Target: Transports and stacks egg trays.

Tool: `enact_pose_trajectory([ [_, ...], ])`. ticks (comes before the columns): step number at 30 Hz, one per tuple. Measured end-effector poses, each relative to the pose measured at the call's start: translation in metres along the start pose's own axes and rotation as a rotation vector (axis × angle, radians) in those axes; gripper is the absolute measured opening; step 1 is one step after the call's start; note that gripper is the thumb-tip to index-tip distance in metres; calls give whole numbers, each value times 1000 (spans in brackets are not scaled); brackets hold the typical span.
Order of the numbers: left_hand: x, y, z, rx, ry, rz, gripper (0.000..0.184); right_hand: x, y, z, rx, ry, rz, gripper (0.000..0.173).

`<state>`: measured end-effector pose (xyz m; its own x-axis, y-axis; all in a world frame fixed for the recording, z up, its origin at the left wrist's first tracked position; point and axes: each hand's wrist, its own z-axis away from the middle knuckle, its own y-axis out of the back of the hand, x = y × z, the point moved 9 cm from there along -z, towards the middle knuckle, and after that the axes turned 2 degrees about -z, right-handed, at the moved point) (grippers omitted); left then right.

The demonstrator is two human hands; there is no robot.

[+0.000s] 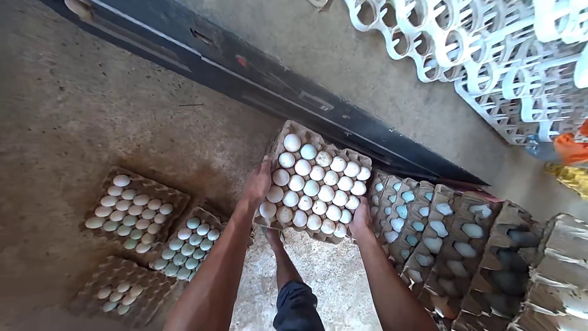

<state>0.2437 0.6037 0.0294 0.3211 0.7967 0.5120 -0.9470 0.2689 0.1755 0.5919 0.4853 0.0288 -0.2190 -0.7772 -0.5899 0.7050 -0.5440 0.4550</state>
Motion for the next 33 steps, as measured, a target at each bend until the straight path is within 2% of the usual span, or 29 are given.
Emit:
enact_pose_trajectory([
  [6, -15, 9, 7, -70, -75, 99, 76, -5, 0, 3, 61, 25, 23, 56],
  [9, -54, 32, 22, -7, -78, 263, 74, -1, -6, -1, 8, 70, -87, 57],
  [12, -126, 61, 41, 153, -77, 420, 65, 5, -1, -9, -20, 100, -181, 56],
  [15, -221, 90, 85, 382, -22, 502, 54, 8, 28, 10, 111, 151, 24, 54],
  [17, -299, 105, 122, 538, 96, 529, 51, 4, 40, 50, 187, 357, 255, 50],
  [19, -385, 111, 159, 675, 263, 611, 48, 11, 31, 108, 137, 613, 440, 47],
  [21, -452, 111, 189, 771, 435, 737, 45, 47, -2, 164, -67, 786, 575, 35],
  [22, -473, 110, 197, 777, 518, 792, 44, 77, -28, 186, -224, 786, 624, 34],
  [24, -506, 109, 203, 728, 621, 853, 46, 149, -92, 215, -518, 656, 754, 37],
  [26, -559, 102, 182, 623, 623, 834, 51, 218, -162, 221, -702, 499, 866, 39],
  [28, -623, 93, 142, 541, 594, 757, 55, 268, -227, 211, -756, 410, 945, 40],
  [30, -672, 82, 105, 475, 597, 696, 60, 301, -279, 194, -745, 402, 1086, 42],
  [31, -683, 78, 91, 443, 587, 694, 61, 316, -300, 185, -742, 418, 1166, 44],
  [33, -681, 79, 73, 431, 533, 624, 54, 343, -326, 166, -724, 442, 1298, 47],
])
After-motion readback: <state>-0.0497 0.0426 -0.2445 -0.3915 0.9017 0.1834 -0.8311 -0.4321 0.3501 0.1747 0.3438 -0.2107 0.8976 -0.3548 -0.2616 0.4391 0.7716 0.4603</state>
